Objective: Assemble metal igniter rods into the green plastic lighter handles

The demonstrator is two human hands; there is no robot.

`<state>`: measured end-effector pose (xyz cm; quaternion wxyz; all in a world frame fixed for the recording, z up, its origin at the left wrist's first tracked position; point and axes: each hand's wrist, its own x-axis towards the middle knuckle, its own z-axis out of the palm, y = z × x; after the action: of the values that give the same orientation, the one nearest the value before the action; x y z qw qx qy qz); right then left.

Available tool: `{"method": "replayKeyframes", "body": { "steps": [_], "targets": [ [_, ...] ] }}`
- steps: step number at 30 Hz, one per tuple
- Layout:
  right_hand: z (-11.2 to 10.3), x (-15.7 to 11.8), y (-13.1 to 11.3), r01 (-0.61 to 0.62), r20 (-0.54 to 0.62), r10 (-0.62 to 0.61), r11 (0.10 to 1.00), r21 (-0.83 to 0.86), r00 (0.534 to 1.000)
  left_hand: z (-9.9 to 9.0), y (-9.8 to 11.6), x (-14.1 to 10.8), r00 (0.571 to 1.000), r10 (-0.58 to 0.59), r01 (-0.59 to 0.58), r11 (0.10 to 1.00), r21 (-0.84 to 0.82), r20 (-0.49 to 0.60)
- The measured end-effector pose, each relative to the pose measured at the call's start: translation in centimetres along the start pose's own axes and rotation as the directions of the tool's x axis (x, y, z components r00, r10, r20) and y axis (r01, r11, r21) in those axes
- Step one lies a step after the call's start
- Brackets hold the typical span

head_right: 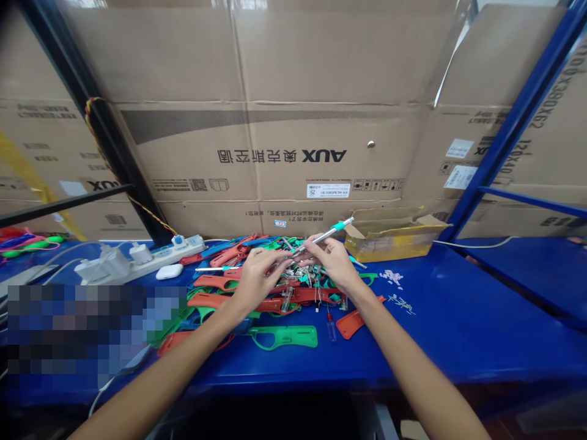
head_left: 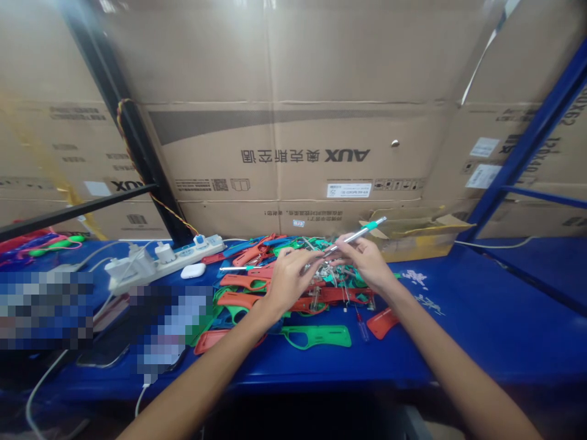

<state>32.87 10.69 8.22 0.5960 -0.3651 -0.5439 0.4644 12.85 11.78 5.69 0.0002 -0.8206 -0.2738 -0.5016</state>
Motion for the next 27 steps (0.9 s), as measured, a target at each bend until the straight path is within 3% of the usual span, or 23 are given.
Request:
{"method": "replayKeyframes", "body": {
  "steps": [16,27],
  "targets": [
    [0.88,-0.23,0.58,-0.031,-0.114,0.035,0.999,0.034,0.993,-0.51,-0.79,-0.18,0.967,0.250,-0.251,0.922,0.293,0.042],
    [0.88,-0.27,0.68,-0.039,-0.121,0.043,0.998,0.040,0.992,0.12,-0.68,-0.24,0.981,0.194,-0.193,0.922,0.335,0.029]
  ]
}}
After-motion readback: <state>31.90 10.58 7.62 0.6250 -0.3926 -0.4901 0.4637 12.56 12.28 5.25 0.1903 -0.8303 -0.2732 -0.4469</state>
